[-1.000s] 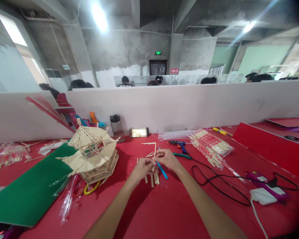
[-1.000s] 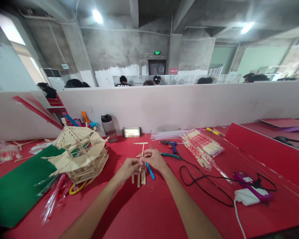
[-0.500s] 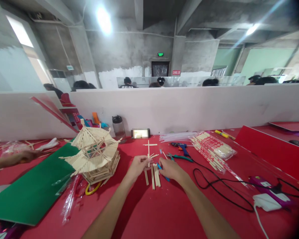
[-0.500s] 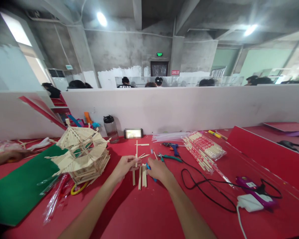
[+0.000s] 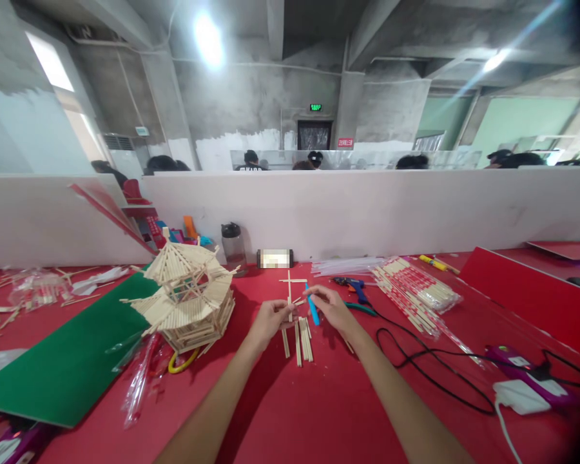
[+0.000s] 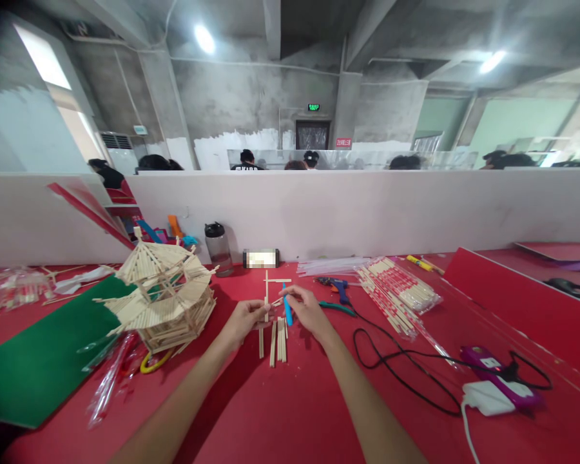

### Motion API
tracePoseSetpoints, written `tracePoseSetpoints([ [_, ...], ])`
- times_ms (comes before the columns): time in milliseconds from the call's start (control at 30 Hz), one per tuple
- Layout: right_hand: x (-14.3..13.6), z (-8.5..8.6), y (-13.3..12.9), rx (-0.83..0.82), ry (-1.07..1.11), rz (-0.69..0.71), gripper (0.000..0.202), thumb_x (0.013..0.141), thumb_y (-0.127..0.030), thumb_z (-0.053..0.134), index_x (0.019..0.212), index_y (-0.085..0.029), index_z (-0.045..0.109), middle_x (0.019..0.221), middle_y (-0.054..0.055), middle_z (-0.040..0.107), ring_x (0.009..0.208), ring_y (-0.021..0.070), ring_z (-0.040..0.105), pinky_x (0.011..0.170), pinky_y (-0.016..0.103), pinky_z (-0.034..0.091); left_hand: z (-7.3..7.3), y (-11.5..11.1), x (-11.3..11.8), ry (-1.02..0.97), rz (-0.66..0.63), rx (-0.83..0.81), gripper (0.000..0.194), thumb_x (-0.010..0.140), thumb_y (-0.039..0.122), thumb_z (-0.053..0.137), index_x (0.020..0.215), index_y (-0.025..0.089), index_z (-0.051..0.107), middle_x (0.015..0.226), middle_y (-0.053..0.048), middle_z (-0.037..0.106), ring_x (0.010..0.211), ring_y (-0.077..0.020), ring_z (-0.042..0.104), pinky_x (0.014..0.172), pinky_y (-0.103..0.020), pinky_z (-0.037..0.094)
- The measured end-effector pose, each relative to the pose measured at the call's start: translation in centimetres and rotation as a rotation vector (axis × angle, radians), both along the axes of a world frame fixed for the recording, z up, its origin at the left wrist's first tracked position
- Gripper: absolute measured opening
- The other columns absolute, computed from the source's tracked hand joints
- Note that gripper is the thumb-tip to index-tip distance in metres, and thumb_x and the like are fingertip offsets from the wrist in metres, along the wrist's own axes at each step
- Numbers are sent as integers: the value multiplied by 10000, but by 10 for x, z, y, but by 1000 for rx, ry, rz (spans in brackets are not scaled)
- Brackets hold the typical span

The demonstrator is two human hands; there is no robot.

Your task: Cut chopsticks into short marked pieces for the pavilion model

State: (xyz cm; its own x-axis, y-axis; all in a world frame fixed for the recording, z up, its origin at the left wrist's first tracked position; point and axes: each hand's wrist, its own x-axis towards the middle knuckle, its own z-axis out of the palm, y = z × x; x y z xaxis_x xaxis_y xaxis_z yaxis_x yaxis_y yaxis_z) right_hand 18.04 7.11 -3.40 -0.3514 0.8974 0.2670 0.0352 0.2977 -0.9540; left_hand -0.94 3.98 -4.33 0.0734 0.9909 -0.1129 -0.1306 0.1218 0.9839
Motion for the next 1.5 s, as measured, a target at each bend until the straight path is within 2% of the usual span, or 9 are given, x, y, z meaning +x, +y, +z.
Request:
tracePoseSetpoints([
  [100,-3,0,0,-51,229,33,304,777,-383,643,1016,-195,650,809,28,659,664,150,604,525,237,480,1,0,2,12,9,5,422,634,476,813,787,101,694,775,-87,724,700,-160,686,696,-275,583],
  [200,-5,-2,-3,5,277,-28,352,742,-386,715,1033,-194,664,783,32,679,683,164,623,528,241,501,1,-2,3,8,-4,29,440,629,500,807,773,100,693,782,-88,722,717,-162,683,710,-284,583],
  [300,-8,-1,-7,38,206,-121,339,792,-443,664,990,-170,699,747,56,700,661,191,645,517,274,520,1,-3,4,1,-14,44,452,624,515,804,771,102,693,784,-84,720,728,-164,682,737,-298,582],
  [367,-9,1,-10,87,148,-175,326,810,-449,642,966,-173,717,771,70,721,673,210,667,567,308,546,1,-3,4,-4,-16,43,458,619,520,806,761,101,690,769,-82,716,723,-164,680,738,-301,581],
  [500,-10,7,-19,255,20,-244,238,841,-391,613,938,-203,720,840,61,739,759,218,691,713,328,552,1,-2,4,-23,-24,53,466,611,528,810,743,99,682,741,-76,706,700,-168,678,730,-320,583],
  [633,-11,8,-24,363,-94,-258,198,857,-349,580,903,-201,703,849,47,738,781,207,685,740,305,531,0,-2,3,-21,-34,50,468,603,531,813,738,105,673,709,-57,691,691,-165,674,742,-326,577],
  [867,-13,7,-26,385,-183,-243,186,855,-332,566,908,-212,698,862,29,743,792,198,688,768,293,520,2,-4,4,-15,-50,56,472,606,536,808,748,107,672,645,-26,647,720,-170,667,776,-339,566],
  [1267,-13,9,-27,379,-207,-218,199,865,-342,560,940,-229,706,876,26,748,803,196,685,784,302,517,4,-6,5,-1,-57,70,455,617,535,801,723,113,669,577,-3,594,692,-160,642,753,-327,561],
  [1500,-14,10,-28,392,-218,-218,199,870,-340,551,930,-234,708,882,25,749,812,198,690,792,300,518,1,-4,4,-29,-69,75,459,618,533,803,742,111,674,638,-29,646,742,-187,674,769,-343,569],
])
